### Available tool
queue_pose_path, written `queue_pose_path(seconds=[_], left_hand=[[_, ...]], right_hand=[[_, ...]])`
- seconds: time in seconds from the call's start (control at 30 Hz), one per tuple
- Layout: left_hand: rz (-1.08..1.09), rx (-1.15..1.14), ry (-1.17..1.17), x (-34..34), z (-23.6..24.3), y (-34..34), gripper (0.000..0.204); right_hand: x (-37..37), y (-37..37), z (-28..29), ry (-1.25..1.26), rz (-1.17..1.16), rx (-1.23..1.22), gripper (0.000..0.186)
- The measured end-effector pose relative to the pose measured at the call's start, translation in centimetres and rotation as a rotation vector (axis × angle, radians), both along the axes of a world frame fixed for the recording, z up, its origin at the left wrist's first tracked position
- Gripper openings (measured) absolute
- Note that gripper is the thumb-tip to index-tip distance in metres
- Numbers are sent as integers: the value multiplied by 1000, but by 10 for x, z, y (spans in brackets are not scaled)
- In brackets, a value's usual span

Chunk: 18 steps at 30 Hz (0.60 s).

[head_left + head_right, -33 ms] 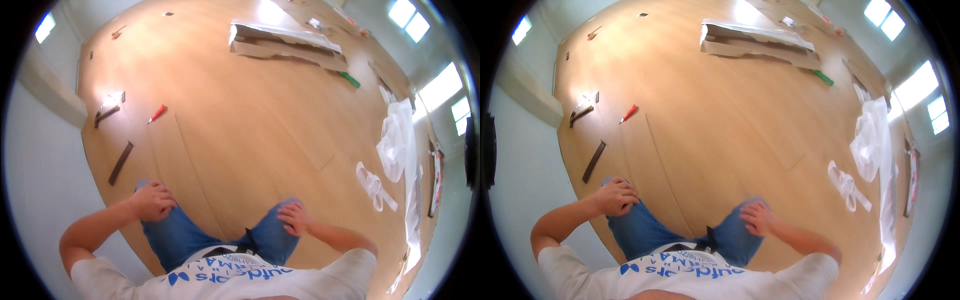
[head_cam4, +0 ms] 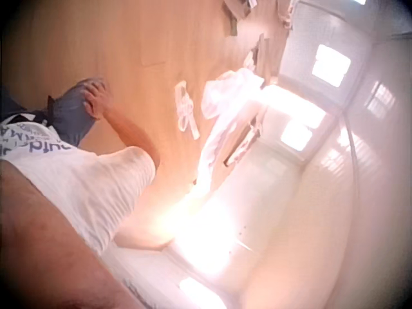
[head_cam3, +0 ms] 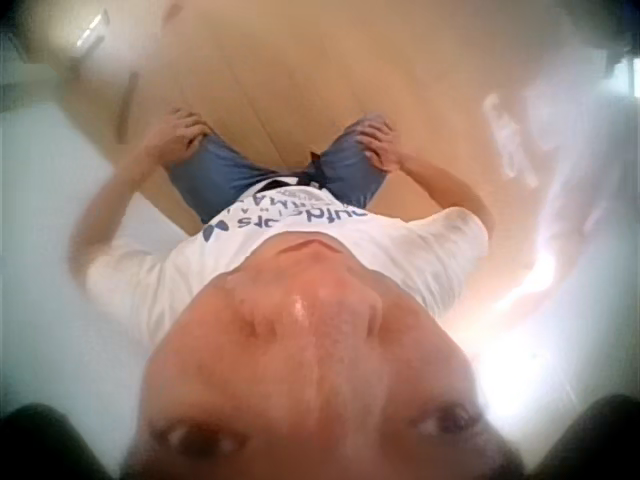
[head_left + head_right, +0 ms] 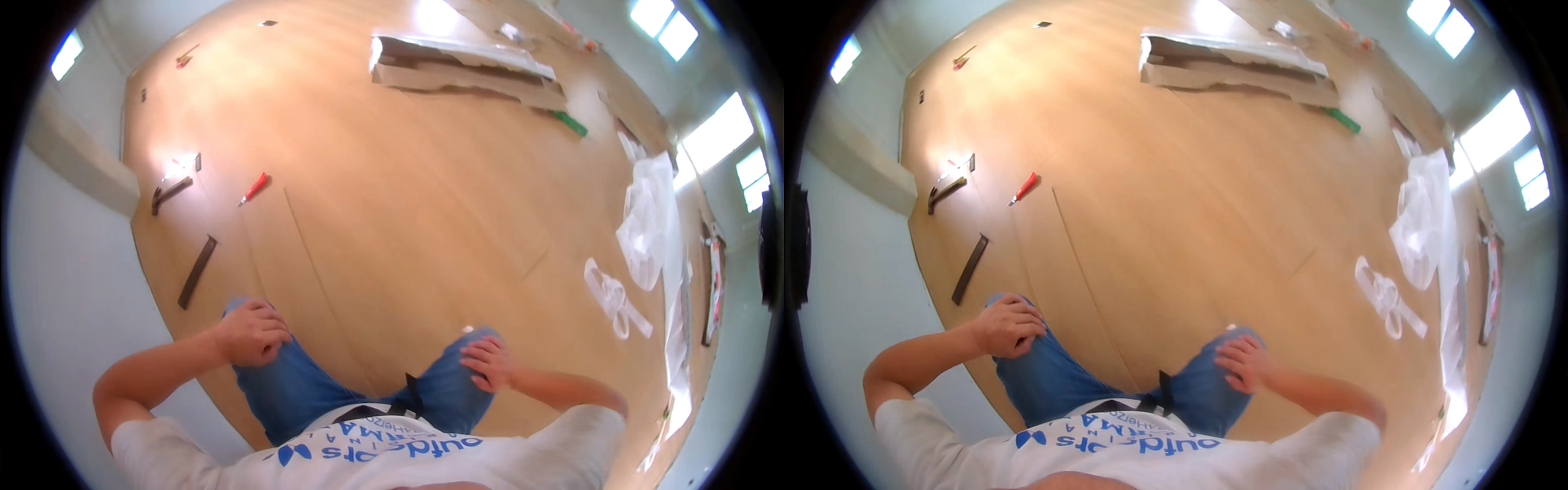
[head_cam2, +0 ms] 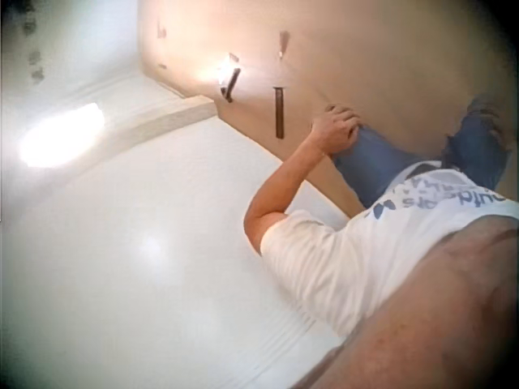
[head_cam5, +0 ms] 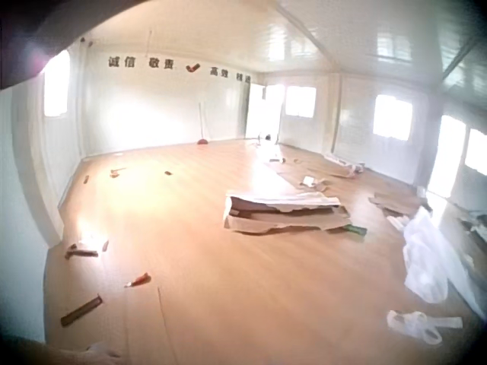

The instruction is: The person measures and marks a laminate floorboard, cuts it using a table saw, and fits it into place against the wall using a hammer and pull bar.

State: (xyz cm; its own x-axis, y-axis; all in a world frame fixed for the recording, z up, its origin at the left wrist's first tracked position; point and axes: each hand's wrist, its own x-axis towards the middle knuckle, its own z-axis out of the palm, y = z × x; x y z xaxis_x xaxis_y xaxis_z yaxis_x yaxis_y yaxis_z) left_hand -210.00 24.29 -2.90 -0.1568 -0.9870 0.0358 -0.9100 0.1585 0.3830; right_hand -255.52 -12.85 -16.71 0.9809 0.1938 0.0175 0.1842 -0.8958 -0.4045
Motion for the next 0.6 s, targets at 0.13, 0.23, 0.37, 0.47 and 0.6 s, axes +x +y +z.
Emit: queue_pose_path(seconds=[0.13,0.23,0.37,0.47,0.6], left_hand=[[-174,-105,223,65,2,-24,18],[-207,15,285,92,5,-24,21],[-255,159,420,121,7,-12,24],[-223,254,466,132,26,13,26],[-182,369,421,134,51,48,25]], right_hand=[[-53,55,45,-21,-234,18,46],[-60,89,77,64,-266,111,42],[-53,113,131,155,-274,332,47],[-50,145,175,260,-332,434,45],[-26,203,239,392,-446,455,40]])
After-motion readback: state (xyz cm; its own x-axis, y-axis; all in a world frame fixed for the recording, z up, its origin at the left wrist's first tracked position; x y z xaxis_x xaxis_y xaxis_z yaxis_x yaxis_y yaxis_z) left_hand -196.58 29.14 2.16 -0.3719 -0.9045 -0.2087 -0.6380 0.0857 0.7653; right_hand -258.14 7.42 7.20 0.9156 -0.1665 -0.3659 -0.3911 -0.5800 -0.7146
